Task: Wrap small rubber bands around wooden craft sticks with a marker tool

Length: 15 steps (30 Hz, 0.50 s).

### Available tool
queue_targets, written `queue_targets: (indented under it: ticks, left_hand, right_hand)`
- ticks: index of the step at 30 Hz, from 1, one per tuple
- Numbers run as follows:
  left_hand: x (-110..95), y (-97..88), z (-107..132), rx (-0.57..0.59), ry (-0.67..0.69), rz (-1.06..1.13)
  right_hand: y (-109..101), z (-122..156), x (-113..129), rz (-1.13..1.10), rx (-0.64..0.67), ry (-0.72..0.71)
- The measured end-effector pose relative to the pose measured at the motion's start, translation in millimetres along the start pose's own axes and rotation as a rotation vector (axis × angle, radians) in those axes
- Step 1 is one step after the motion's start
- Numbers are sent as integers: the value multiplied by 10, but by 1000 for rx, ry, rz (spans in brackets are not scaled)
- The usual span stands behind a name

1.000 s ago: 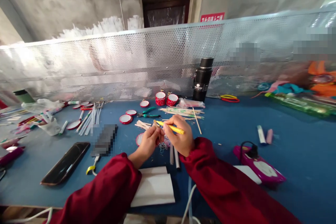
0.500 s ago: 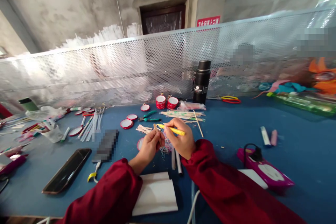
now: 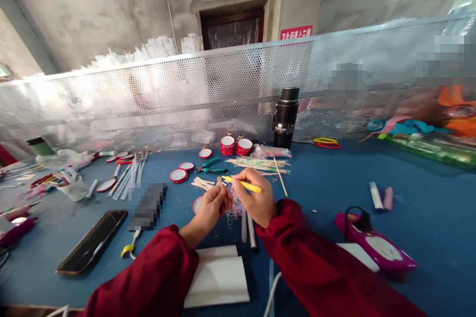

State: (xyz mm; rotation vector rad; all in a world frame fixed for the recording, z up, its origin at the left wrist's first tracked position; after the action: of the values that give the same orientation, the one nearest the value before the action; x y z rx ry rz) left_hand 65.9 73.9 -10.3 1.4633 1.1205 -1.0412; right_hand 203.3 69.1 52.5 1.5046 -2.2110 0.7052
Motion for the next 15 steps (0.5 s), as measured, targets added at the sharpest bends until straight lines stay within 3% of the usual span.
queue_targets:
  ticks: [15]
  left_hand:
    - [-7,3,10,15,19,2]
  right_hand:
    - [-2,-32,133,91,12,-109]
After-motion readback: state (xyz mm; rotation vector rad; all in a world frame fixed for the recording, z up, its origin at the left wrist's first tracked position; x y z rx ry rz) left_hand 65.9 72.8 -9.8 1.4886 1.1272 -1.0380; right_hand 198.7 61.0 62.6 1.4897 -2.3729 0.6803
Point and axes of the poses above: each hand's wrist, its own z-axis away from the middle knuckle, its own y-axis out of the palm, x = y × z, the point moved 5 cm from there along -z, towards the middle knuckle, and after that the axes turned 7 degrees about -x, right-handed, at the moved point
